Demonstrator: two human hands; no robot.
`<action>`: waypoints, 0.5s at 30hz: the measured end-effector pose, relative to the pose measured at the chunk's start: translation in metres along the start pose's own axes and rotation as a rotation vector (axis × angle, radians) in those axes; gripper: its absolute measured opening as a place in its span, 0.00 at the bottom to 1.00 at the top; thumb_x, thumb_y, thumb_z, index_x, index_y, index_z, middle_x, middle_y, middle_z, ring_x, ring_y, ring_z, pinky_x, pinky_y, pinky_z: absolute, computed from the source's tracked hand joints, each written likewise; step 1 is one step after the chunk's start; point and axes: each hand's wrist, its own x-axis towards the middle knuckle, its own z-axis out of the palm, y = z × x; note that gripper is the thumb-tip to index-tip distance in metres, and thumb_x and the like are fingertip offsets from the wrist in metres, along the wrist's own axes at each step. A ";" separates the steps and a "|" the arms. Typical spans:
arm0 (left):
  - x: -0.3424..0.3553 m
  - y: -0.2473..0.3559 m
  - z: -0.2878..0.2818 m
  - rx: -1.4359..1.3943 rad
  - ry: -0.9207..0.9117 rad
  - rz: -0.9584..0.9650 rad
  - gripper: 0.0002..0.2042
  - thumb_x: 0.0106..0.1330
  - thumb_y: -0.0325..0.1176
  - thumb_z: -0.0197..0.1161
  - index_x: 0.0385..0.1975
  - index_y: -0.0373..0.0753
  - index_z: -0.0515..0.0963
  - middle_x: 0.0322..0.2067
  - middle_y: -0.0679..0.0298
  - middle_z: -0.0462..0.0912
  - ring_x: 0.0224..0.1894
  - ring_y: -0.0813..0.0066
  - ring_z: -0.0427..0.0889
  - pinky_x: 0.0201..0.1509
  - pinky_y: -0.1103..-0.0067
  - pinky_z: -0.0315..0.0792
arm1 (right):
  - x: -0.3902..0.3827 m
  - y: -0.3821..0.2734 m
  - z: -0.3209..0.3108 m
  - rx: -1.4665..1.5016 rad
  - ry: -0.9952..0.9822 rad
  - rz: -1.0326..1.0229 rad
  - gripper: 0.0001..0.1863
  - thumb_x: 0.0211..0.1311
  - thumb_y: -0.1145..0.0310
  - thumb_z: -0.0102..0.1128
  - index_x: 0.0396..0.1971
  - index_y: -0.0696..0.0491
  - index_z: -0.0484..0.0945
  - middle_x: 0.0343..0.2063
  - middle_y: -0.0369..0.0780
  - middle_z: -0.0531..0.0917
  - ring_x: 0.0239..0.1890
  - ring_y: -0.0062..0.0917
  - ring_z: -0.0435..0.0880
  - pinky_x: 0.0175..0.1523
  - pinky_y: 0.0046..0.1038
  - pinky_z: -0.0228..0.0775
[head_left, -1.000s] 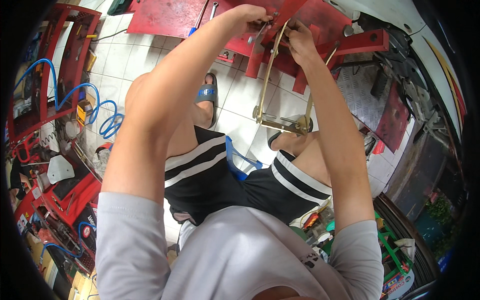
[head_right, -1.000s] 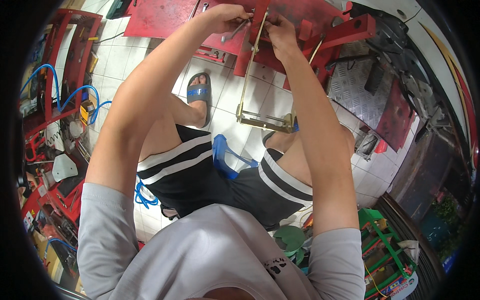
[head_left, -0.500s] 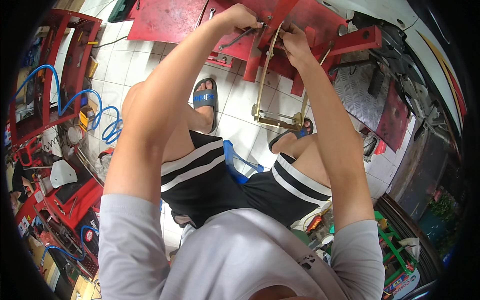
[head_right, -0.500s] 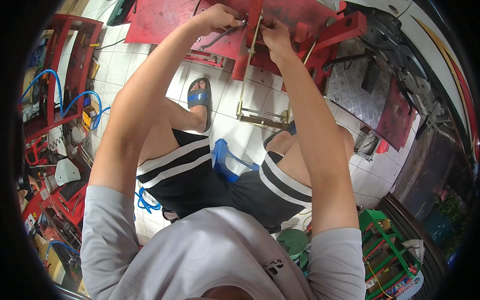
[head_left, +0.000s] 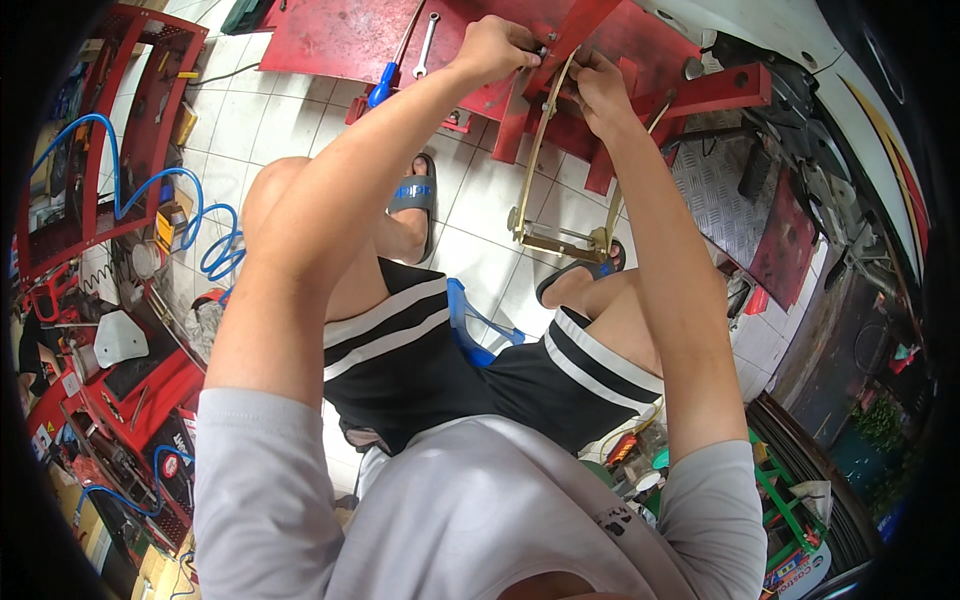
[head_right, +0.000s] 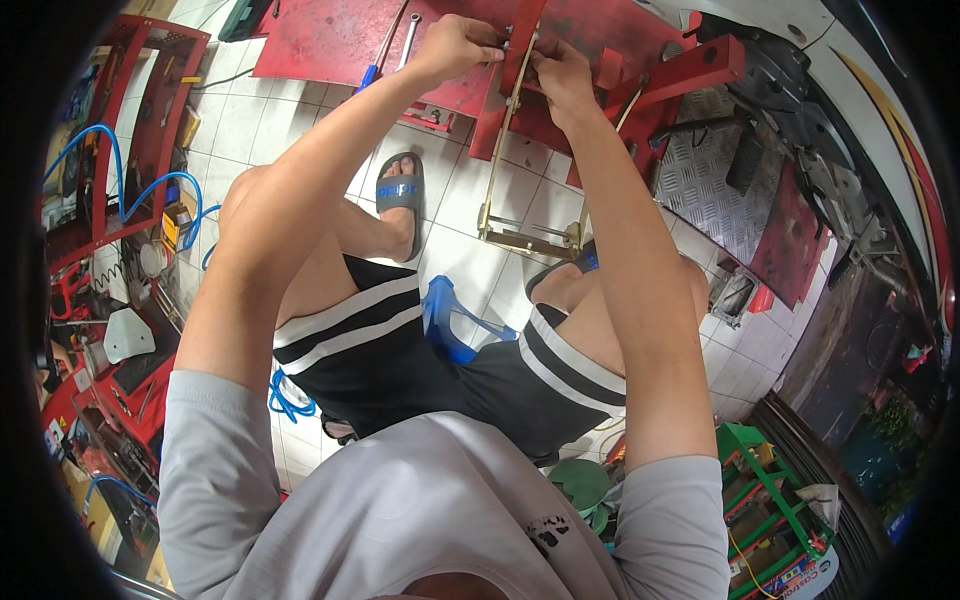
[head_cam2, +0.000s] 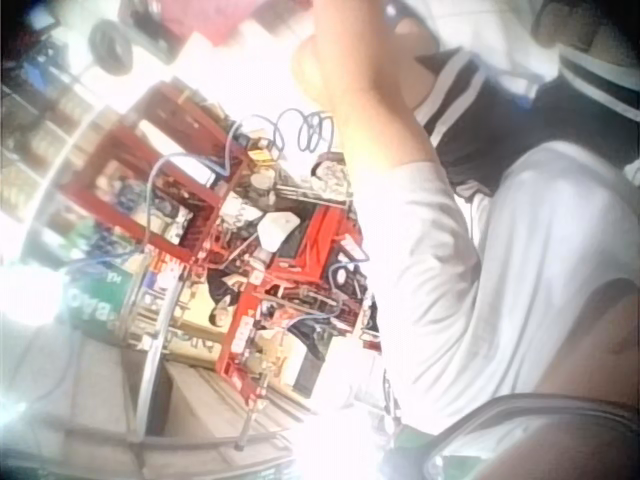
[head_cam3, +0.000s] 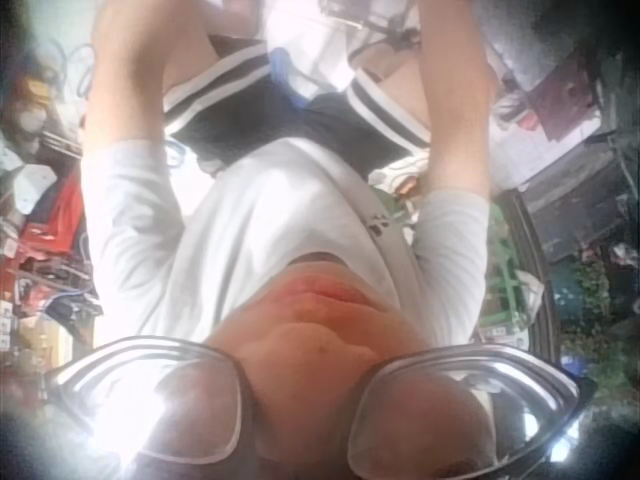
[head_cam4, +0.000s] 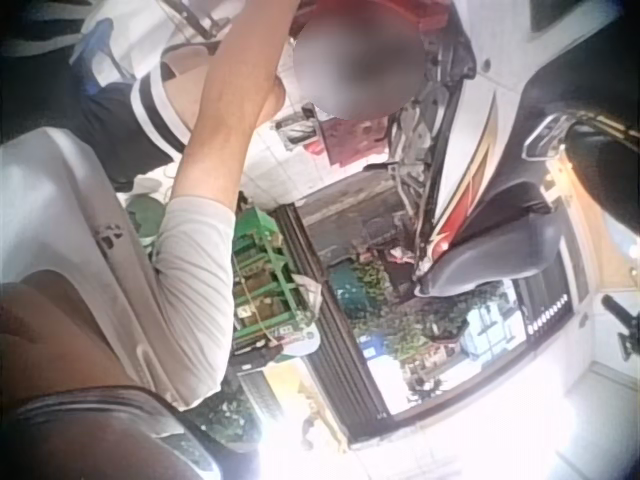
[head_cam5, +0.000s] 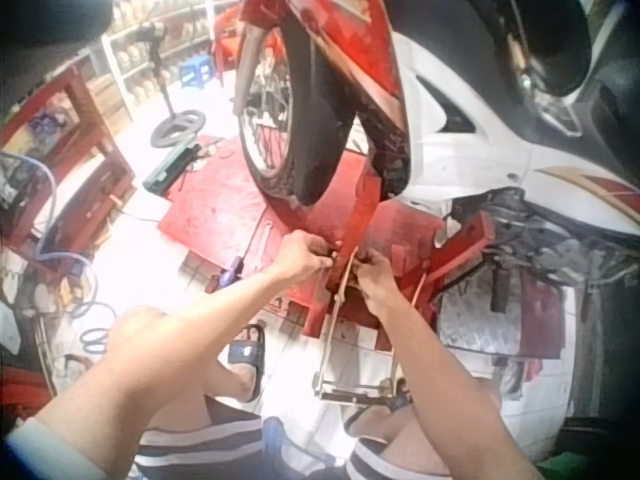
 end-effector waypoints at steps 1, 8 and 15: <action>-0.001 -0.001 0.000 -0.031 -0.003 -0.021 0.16 0.52 0.26 0.69 0.43 0.35 0.82 0.37 0.57 0.86 0.41 0.73 0.85 0.49 0.80 0.77 | 0.000 0.000 0.000 -0.009 -0.006 -0.003 0.03 0.65 0.79 0.50 0.33 0.59 0.74 0.28 0.37 0.79 0.29 0.20 0.79 0.37 0.23 0.73; 0.008 0.015 -0.012 0.029 -0.065 -0.099 0.06 0.52 0.30 0.65 0.25 0.33 0.83 0.20 0.61 0.82 0.22 0.72 0.79 0.28 0.76 0.73 | -0.005 -0.007 0.005 0.013 0.002 0.014 0.04 0.65 0.79 0.50 0.34 0.59 0.74 0.29 0.37 0.80 0.29 0.19 0.78 0.37 0.24 0.73; 0.032 0.009 -0.003 -0.255 -0.152 -0.362 0.09 0.54 0.29 0.62 0.24 0.27 0.81 0.18 0.59 0.80 0.21 0.71 0.79 0.25 0.77 0.72 | -0.002 -0.003 -0.001 0.059 0.034 0.027 0.03 0.64 0.79 0.52 0.32 0.59 0.74 0.26 0.37 0.79 0.27 0.19 0.77 0.35 0.22 0.71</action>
